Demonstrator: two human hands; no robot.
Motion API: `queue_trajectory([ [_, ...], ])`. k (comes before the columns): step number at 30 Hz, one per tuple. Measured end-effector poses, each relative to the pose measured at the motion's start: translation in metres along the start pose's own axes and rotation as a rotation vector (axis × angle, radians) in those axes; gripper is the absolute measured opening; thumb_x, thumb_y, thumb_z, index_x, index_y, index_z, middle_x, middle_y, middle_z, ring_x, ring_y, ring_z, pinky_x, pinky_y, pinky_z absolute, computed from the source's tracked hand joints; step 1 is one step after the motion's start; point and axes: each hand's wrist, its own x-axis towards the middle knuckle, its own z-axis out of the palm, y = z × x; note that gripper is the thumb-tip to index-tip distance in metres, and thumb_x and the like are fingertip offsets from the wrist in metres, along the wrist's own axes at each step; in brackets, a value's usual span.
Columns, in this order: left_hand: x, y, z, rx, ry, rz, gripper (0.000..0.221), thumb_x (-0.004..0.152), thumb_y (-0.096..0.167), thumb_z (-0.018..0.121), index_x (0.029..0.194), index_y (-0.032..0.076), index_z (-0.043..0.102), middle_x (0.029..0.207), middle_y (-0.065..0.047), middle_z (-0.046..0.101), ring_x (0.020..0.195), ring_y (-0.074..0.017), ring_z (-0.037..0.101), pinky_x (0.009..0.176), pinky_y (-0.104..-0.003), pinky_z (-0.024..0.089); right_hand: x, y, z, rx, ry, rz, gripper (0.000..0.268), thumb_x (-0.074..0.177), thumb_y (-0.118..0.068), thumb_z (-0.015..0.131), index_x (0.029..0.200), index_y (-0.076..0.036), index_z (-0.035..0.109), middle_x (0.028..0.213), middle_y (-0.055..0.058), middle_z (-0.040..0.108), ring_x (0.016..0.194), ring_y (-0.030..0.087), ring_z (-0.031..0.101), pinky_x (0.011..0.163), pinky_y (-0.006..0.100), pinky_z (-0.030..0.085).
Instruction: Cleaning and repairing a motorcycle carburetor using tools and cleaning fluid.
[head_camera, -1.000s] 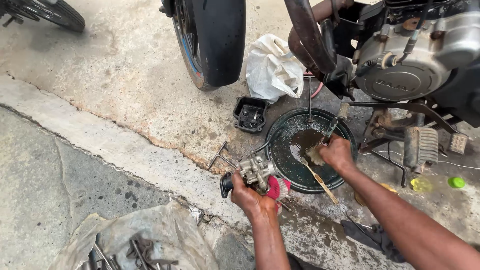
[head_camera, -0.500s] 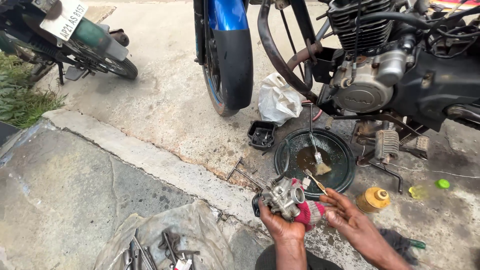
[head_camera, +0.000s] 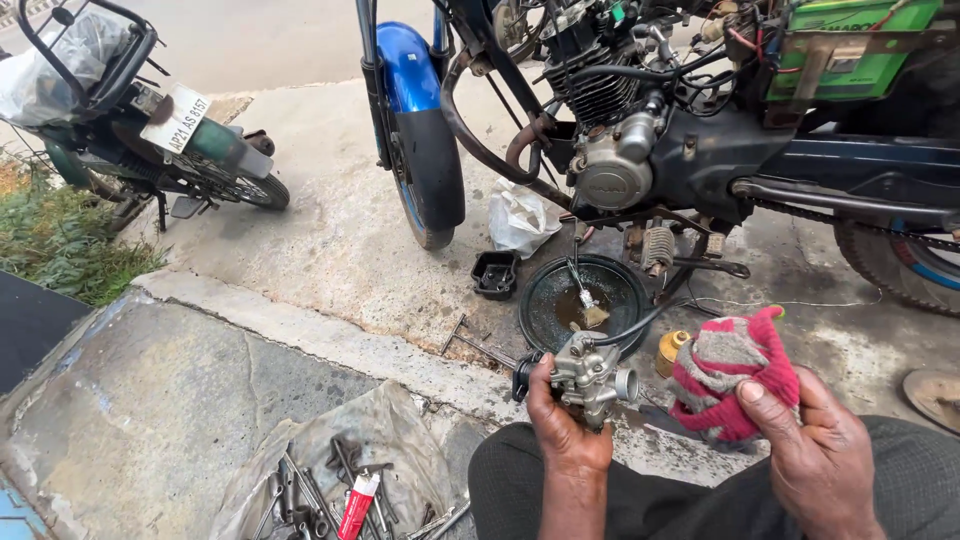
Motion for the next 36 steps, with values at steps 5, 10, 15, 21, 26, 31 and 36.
queue_trajectory([
  [5, -0.034, -0.021, 0.022, -0.135, 0.128, -0.188, 0.048, 0.082, 0.05, 0.064, 0.109, 0.012, 0.072, 0.104, -0.016, 0.076, 0.09, -0.0308, 0.074, 0.072, -0.048, 0.06, -0.016, -0.009, -0.03, 0.065, -0.07, -0.038, 0.038, 0.094, -0.003, 0.062, 0.131, 0.004, 0.064, 0.113, 0.01, 0.071, 0.102, 0.012, 0.065, 0.09, 0.027, 0.053],
  [10, -0.053, -0.029, 0.03, -0.252, -0.209, -0.305, 0.053, 0.086, 0.054, 0.065, 0.115, 0.011, 0.074, 0.11, -0.028, 0.075, 0.084, -0.0322, 0.072, 0.065, -0.045, 0.061, -0.022, -0.009, -0.056, 0.34, -0.169, 0.317, 0.032, 0.092, 0.003, 0.059, 0.123, 0.01, 0.067, 0.102, 0.014, 0.074, 0.098, 0.019, 0.068, 0.085, 0.034, 0.055],
  [15, -0.076, -0.025, 0.07, -0.08, -0.031, -0.14, 0.043, 0.083, 0.044, 0.065, 0.107, 0.01, 0.072, 0.097, -0.012, 0.078, 0.084, -0.0283, 0.078, 0.075, -0.043, 0.066, -0.024, -0.055, -0.052, -0.261, -0.56, -0.6, 0.057, 0.075, -0.006, 0.073, 0.131, -0.006, 0.064, 0.11, 0.01, 0.071, 0.104, 0.022, 0.066, 0.083, 0.04, 0.059],
  [21, -0.08, 0.002, 0.085, 0.167, -0.085, -0.038, 0.035, 0.085, 0.029, 0.069, 0.1, -0.002, 0.072, 0.088, -0.016, 0.076, 0.073, -0.0254, 0.076, 0.069, -0.038, 0.066, 0.032, -0.063, -0.034, -0.902, -0.746, -1.153, 0.069, 0.071, -0.031, 0.08, 0.138, -0.023, 0.062, 0.116, 0.014, 0.063, 0.1, 0.032, 0.064, 0.083, 0.053, 0.052],
  [26, -0.065, 0.029, 0.106, 0.319, -0.158, 0.135, 0.019, 0.088, 0.017, 0.073, 0.093, 0.001, 0.066, 0.083, -0.011, 0.072, 0.069, -0.0218, 0.074, 0.063, -0.037, 0.064, 0.032, -0.09, 0.017, -0.617, -0.627, -1.185, 0.046, 0.087, -0.027, 0.076, 0.13, -0.015, 0.062, 0.11, 0.009, 0.067, 0.099, 0.027, 0.066, 0.081, 0.045, 0.05],
  [31, -0.045, 0.053, 0.132, 0.441, -0.25, 0.262, 0.025, 0.082, 0.014, 0.071, 0.095, -0.007, 0.071, 0.081, -0.015, 0.074, 0.064, -0.0194, 0.071, 0.056, -0.033, 0.06, 0.001, 0.009, 0.079, 0.157, -0.338, -0.207, 0.027, 0.094, -0.013, 0.072, 0.119, -0.002, 0.074, 0.094, 0.008, 0.079, 0.084, 0.017, 0.07, 0.075, 0.034, 0.057],
  [36, 0.006, 0.072, 0.11, 0.559, -0.476, 0.398, 0.028, 0.081, 0.017, 0.069, 0.094, -0.007, 0.067, 0.095, -0.021, 0.078, 0.072, -0.0215, 0.074, 0.064, -0.034, 0.064, 0.015, 0.035, 0.05, 0.558, -0.361, 0.186, 0.019, 0.104, -0.012, 0.065, 0.113, 0.003, 0.073, 0.103, 0.01, 0.071, 0.095, 0.016, 0.069, 0.083, 0.032, 0.057],
])
